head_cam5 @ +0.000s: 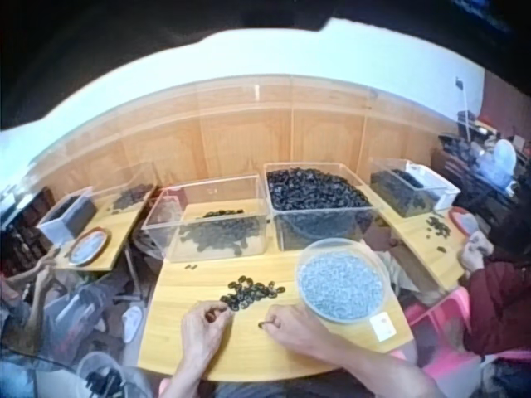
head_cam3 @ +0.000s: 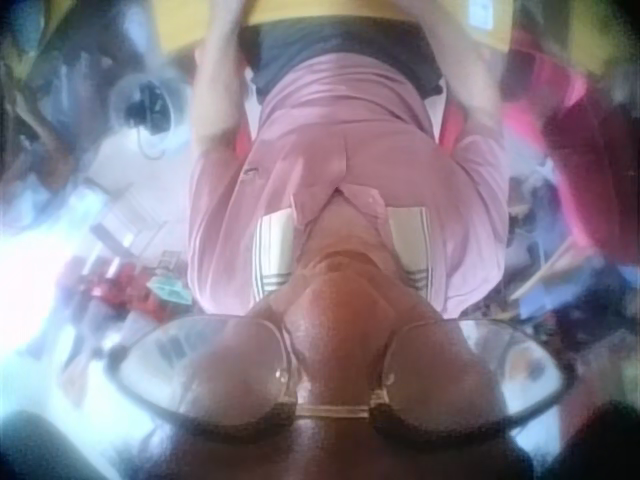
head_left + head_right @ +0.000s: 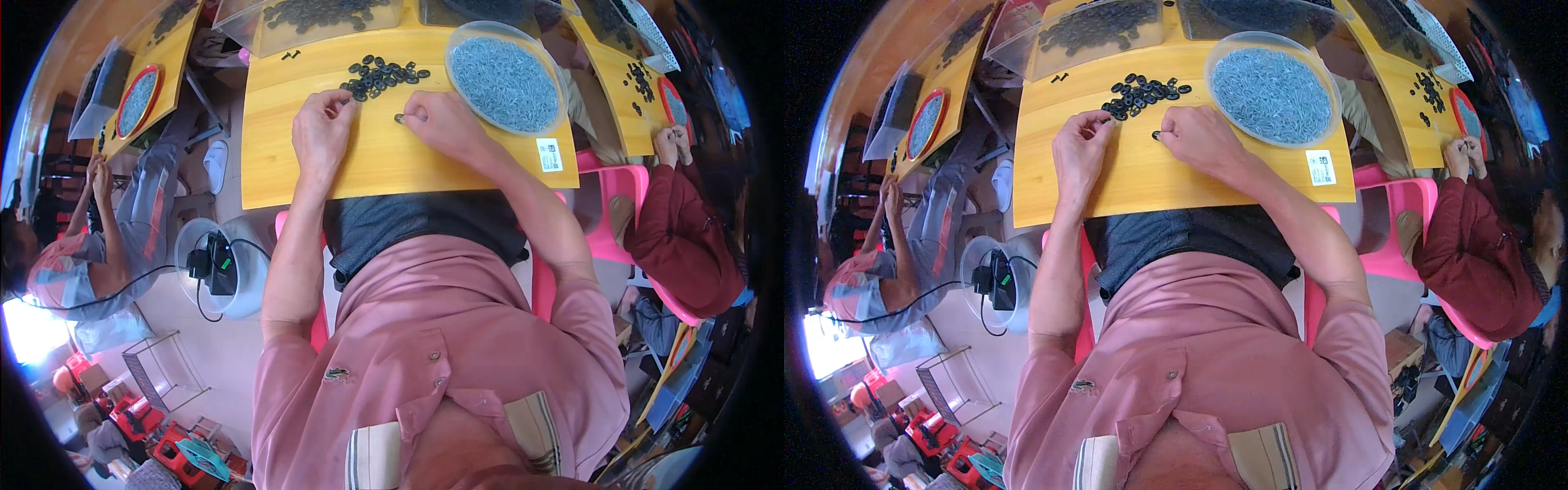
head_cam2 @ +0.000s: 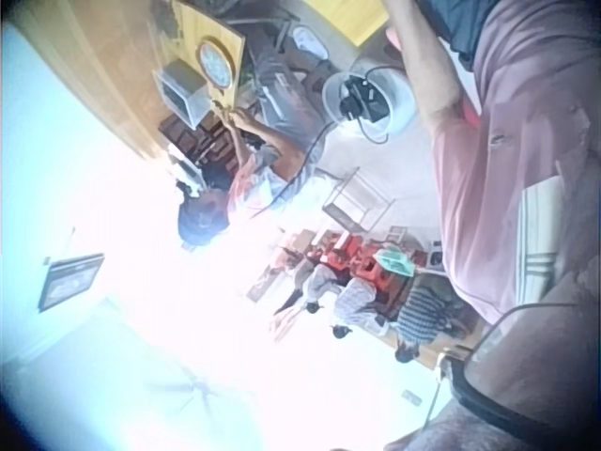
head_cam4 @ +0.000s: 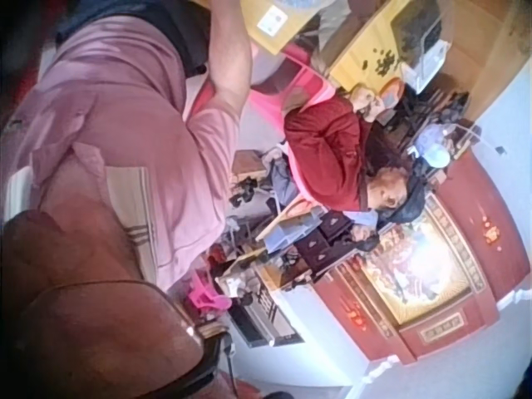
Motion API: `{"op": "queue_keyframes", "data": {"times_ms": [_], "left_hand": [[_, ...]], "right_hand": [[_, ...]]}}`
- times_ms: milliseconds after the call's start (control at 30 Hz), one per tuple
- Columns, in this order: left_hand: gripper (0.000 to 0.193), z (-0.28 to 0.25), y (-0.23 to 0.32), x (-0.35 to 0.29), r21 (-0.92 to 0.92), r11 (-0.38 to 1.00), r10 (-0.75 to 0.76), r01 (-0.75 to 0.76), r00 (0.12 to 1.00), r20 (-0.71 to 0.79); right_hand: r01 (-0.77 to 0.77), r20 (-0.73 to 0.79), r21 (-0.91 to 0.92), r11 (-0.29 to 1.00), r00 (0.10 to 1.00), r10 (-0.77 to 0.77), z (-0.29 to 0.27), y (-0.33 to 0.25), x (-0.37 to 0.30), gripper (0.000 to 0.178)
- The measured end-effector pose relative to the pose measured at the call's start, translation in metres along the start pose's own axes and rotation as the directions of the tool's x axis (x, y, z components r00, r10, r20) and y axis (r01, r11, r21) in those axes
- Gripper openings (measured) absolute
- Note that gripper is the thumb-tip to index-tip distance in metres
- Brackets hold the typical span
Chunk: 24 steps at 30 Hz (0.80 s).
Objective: The person assembles small components by hand, repeatedly picking pins from a container and inserting them into black plastic pieces on the table.
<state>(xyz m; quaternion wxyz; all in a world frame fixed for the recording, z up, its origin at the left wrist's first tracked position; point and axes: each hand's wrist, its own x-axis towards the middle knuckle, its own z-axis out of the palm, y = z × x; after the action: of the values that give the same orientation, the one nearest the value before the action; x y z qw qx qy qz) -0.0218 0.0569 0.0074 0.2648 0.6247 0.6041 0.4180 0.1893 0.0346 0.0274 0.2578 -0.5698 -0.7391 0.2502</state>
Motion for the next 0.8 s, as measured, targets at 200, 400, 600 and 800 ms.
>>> {"op": "queue_keyframes", "data": {"times_ms": [200, 400, 600, 800], "left_hand": [[0.020, 0.000, -0.001, 0.001, 0.076, 0.997, 0.002, -0.001, 1.000, -0.012], [0.021, 0.004, 0.006, -0.002, 0.214, 0.950, 0.243, -0.226, 0.968, -0.058], [0.020, 0.016, 0.019, -0.010, 0.607, 0.627, 0.514, -0.488, 0.845, 0.148], [0.019, 0.009, 0.014, -0.019, 0.569, 0.639, 0.523, -0.517, 0.835, 0.171]], "right_hand": [[0.033, -0.014, 0.030, 0.999, 0.999, -0.033, -0.001, 0.001, 0.002, 0.017], [0.024, 0.001, 0.058, 0.998, 1.000, -0.024, -0.003, 0.001, 0.001, 0.016], [0.015, 0.027, 0.089, 0.996, 0.999, -0.018, -0.008, 0.004, -0.002, 0.022], [0.053, 0.016, 0.086, 0.995, 0.998, -0.055, -0.011, 0.000, -0.005, 0.019]]}}
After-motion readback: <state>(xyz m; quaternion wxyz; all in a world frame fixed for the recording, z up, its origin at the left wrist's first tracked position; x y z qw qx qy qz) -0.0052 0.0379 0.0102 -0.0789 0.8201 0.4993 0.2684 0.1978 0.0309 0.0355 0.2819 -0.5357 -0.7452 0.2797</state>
